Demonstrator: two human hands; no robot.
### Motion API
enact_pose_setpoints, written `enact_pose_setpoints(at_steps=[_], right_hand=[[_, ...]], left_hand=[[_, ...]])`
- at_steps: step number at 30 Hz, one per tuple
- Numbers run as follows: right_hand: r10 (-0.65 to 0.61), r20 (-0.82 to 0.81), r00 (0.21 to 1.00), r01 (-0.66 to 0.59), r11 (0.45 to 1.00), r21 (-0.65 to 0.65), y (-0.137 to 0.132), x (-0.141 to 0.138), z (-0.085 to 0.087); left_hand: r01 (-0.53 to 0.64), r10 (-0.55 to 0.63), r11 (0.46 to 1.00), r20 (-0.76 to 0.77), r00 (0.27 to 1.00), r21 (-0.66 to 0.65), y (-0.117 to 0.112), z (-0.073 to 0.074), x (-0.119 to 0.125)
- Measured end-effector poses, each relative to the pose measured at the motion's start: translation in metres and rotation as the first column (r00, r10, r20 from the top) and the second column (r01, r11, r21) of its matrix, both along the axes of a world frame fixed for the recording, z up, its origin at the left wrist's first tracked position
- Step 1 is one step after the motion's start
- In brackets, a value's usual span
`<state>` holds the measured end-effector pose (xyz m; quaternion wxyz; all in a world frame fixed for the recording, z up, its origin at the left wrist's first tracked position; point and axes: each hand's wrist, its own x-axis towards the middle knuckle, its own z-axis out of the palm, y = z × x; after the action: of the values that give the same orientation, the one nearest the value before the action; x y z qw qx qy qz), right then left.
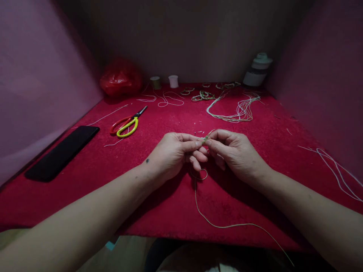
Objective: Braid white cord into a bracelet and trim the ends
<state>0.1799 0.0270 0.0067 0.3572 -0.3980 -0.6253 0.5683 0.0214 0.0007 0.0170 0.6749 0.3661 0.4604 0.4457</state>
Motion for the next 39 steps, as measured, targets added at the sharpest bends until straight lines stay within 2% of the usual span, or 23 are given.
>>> enact_pose_setpoints(at_steps=[8,14,22,30,39], right_hand=[[-0.004,-0.011,1.0,0.004,1.0,-0.001,-0.0007,-0.0009,-0.0024],[0.013,-0.013,1.0,-0.013,1.0,0.01,-0.0006,-0.0005,-0.004],[0.0,-0.016,1.0,-0.001,0.999,-0.041,-0.0024,-0.002,-0.0031],[-0.007,-0.004,1.0,0.007,0.999,-0.038,-0.0024,-0.002,-0.0005],[0.022,-0.055,0.998,-0.027,0.995,-0.092,-0.0023,-0.0019,-0.0024]], left_hand=[[-0.012,0.012,1.0,-0.032,0.999,-0.003,-0.0001,-0.0007,0.001],[-0.043,0.048,0.998,-0.097,0.994,0.053,-0.0017,-0.0024,0.0026],[-0.052,0.053,0.999,-0.084,0.995,0.013,-0.0026,0.0008,0.0025],[-0.077,0.079,0.997,-0.163,0.983,0.016,-0.0032,0.0018,0.0028],[-0.104,0.109,0.994,-0.217,0.97,0.036,-0.0035,0.0022,0.0036]])
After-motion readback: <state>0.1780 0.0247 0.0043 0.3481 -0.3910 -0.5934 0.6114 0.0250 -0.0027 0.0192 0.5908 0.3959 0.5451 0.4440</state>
